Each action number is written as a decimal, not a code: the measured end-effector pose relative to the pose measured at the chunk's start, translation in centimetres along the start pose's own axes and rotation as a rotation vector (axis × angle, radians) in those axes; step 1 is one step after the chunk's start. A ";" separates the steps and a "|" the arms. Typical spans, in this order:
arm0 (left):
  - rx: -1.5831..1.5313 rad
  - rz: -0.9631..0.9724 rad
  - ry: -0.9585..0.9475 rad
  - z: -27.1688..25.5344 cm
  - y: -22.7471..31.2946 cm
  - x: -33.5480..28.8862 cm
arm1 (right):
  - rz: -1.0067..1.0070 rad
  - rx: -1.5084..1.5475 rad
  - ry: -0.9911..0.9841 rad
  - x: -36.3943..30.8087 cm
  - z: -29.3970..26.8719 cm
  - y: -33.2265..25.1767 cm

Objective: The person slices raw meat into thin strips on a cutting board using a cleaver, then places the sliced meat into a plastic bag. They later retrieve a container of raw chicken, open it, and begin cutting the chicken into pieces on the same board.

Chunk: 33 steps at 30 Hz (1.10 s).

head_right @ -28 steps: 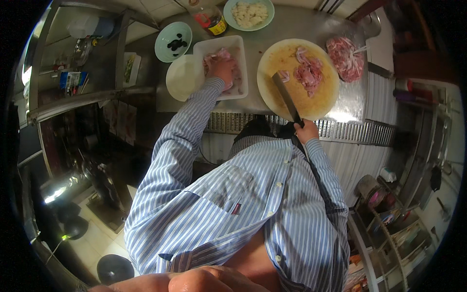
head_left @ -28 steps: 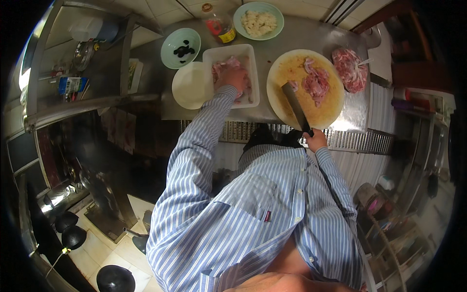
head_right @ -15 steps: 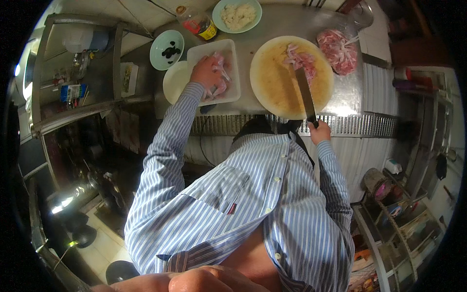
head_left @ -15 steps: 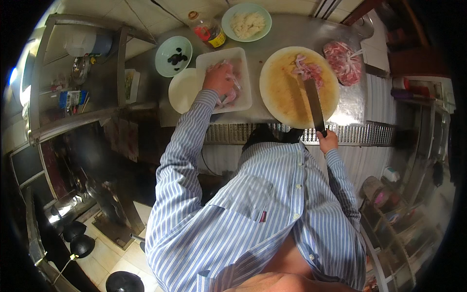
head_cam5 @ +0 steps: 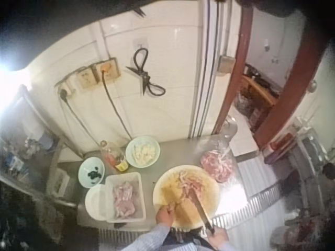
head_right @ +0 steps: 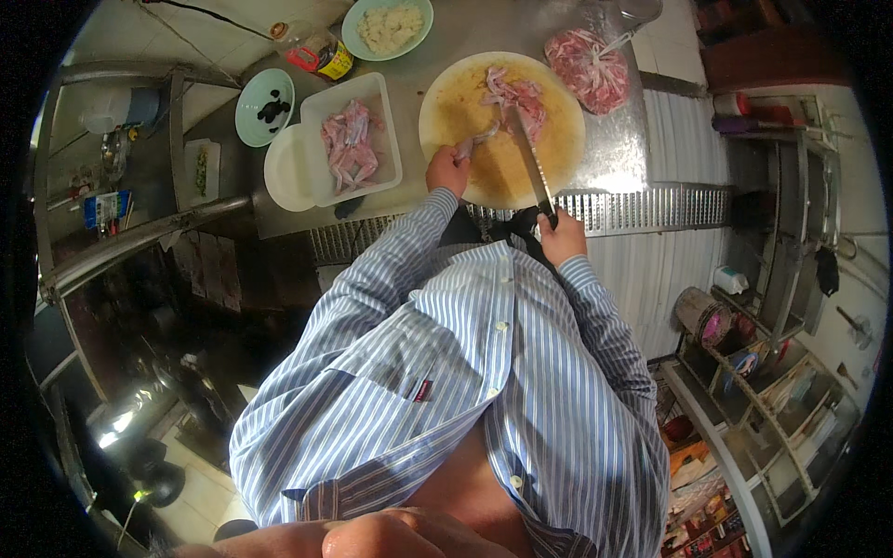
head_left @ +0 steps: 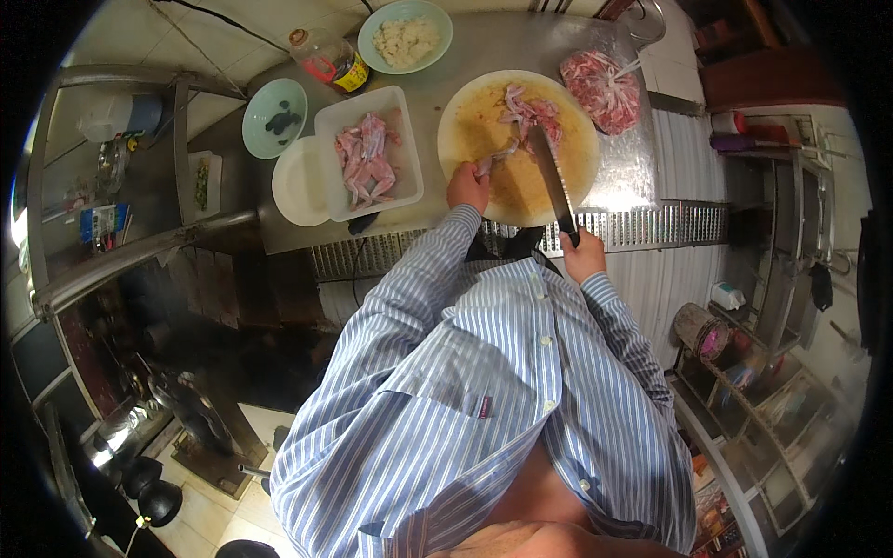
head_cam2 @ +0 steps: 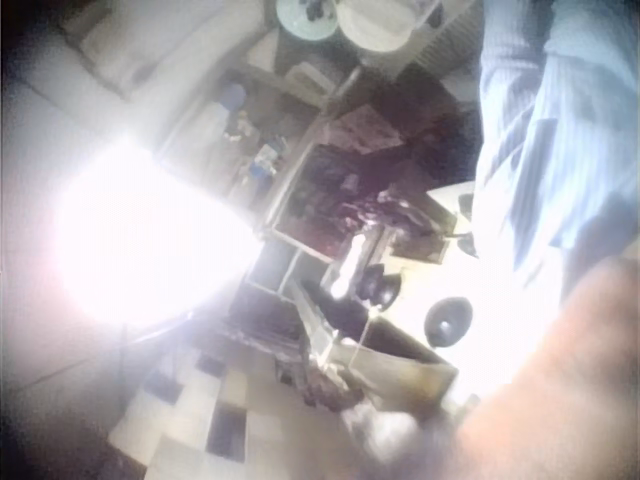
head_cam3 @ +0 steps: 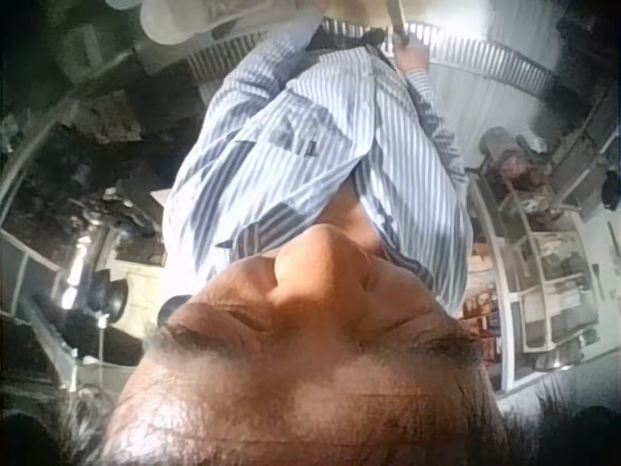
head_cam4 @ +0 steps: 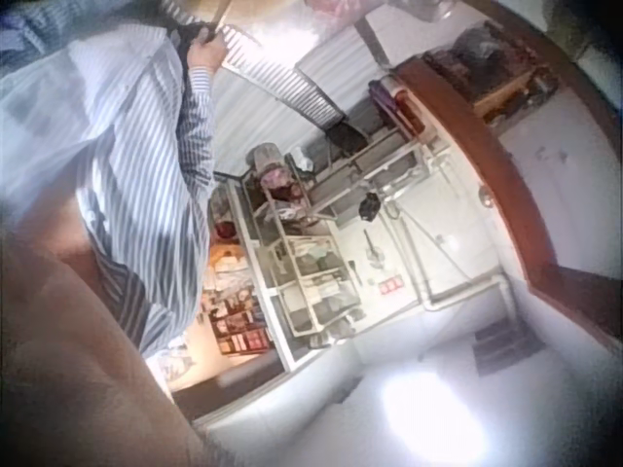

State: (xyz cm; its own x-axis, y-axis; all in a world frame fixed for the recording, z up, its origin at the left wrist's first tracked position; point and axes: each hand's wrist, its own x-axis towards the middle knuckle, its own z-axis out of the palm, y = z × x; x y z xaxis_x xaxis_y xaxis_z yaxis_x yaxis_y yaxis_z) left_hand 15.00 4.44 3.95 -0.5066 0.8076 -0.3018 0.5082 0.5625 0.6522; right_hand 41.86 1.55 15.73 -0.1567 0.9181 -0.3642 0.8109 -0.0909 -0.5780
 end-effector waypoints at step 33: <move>-0.123 0.024 0.333 -16.4 -2.6 6.9 | 0.005 -0.021 0.016 1.4 1.7 6.4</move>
State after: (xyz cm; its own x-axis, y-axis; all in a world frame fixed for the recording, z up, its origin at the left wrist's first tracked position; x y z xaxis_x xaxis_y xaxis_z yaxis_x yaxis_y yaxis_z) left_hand -1.23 5.59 11.57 -0.7049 0.7072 -0.0550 0.4454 0.5017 0.7416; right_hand 45.87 1.61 10.31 -0.1439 0.9237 -0.3550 0.8232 -0.0874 -0.5610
